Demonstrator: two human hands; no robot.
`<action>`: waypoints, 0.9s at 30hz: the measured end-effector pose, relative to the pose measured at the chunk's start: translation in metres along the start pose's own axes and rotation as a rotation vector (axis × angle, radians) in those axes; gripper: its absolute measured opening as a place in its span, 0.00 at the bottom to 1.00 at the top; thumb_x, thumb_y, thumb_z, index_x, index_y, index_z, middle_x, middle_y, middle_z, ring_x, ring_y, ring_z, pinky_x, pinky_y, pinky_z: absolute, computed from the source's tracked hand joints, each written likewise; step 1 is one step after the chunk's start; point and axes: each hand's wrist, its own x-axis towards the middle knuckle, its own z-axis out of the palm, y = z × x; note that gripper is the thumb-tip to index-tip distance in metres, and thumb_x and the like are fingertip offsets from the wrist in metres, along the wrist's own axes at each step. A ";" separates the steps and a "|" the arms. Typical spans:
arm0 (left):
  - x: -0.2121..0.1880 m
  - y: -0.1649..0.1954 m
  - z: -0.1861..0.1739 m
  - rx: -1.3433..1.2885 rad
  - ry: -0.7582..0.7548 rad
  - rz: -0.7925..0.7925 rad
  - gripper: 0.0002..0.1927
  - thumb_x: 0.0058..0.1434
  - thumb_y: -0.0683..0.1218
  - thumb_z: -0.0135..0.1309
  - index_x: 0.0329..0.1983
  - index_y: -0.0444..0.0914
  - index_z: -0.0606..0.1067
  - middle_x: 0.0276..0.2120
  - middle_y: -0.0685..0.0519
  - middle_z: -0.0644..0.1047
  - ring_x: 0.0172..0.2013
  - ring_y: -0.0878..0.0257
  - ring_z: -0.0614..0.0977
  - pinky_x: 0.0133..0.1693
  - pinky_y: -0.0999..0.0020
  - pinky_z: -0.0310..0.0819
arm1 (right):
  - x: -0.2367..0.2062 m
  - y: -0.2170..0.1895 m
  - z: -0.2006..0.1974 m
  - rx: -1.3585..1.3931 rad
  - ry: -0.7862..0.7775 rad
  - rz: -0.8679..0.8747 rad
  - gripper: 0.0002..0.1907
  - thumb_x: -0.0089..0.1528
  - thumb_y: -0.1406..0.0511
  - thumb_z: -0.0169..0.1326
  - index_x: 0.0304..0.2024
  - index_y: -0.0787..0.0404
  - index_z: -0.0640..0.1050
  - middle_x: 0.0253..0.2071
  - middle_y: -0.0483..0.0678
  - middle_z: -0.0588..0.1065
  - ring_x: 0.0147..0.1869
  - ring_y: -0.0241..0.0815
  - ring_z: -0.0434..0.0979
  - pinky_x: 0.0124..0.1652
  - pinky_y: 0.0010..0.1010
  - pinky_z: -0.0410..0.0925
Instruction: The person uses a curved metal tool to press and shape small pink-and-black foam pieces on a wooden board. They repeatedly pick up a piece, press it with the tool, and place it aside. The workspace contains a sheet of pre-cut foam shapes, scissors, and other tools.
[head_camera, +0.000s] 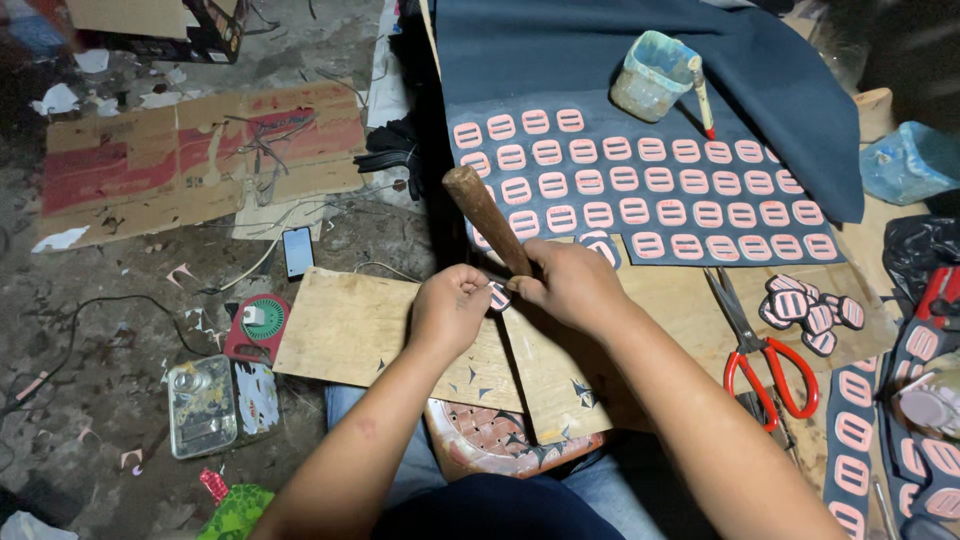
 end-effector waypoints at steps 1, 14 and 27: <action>0.000 0.000 0.001 0.029 0.014 -0.002 0.06 0.59 0.42 0.57 0.35 0.34 0.79 0.27 0.53 0.82 0.27 0.68 0.81 0.32 0.71 0.74 | 0.000 0.001 0.000 0.006 0.011 -0.003 0.17 0.55 0.55 0.64 0.38 0.57 0.78 0.32 0.54 0.79 0.39 0.59 0.79 0.37 0.49 0.70; 0.007 -0.016 0.003 -0.090 -0.014 0.039 0.04 0.58 0.40 0.59 0.33 0.33 0.78 0.28 0.53 0.83 0.29 0.68 0.82 0.33 0.73 0.75 | -0.002 0.005 -0.002 0.075 -0.046 0.015 0.16 0.55 0.54 0.64 0.40 0.54 0.80 0.33 0.54 0.80 0.39 0.58 0.79 0.37 0.47 0.70; 0.008 -0.022 -0.001 -0.539 -0.140 -0.445 0.05 0.63 0.42 0.55 0.38 0.35 0.77 0.31 0.53 0.80 0.31 0.66 0.81 0.35 0.72 0.80 | -0.012 0.002 -0.003 0.064 -0.042 0.073 0.17 0.55 0.55 0.63 0.44 0.53 0.80 0.34 0.53 0.80 0.40 0.58 0.80 0.38 0.46 0.71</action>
